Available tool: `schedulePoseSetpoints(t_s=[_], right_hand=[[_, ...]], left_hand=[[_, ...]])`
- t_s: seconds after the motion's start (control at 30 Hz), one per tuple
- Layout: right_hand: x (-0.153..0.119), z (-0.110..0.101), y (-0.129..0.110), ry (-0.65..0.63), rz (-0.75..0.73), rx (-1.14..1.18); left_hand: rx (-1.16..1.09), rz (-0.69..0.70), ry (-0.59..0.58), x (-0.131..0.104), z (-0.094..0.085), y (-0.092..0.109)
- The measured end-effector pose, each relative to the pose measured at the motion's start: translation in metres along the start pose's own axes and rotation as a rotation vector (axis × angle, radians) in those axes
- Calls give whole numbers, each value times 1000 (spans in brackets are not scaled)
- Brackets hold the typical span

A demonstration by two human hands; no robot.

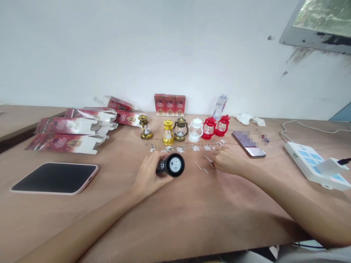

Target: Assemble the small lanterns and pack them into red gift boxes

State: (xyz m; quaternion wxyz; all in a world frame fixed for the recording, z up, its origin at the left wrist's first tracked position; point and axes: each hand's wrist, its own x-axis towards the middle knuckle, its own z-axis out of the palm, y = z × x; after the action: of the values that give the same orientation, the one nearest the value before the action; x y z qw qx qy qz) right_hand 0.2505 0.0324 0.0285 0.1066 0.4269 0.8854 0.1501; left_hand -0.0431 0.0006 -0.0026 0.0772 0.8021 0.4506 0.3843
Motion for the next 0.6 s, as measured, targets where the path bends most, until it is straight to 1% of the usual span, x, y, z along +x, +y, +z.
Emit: schedulePoseSetpoints(t_s=[0.1,0.17,0.23,0.33,0.4,0.43,0.47,0.6], right_hand=[[-2,-14,-2,73,57,45],[-4,-27,-6,158,74,117],[-4,-39,-15,309,56,201],[-1,-52,-34,619,-24,353],[4,-55,-48,750,-90,464],[7,-55,-54,771,-117,511],[10,-53,-60,760,-135,550],[21,-44,-74,588,-126,636]], left_hand=[[29,25,8,0,0,1],[46,35,12,0,-1,2],[71,42,14,1,-1,4],[122,58,17,1,-2,4],[154,68,22,0,-2,4],[166,76,28,0,-2,4],[178,86,38,-1,-2,4],[218,118,75,-2,0,2]])
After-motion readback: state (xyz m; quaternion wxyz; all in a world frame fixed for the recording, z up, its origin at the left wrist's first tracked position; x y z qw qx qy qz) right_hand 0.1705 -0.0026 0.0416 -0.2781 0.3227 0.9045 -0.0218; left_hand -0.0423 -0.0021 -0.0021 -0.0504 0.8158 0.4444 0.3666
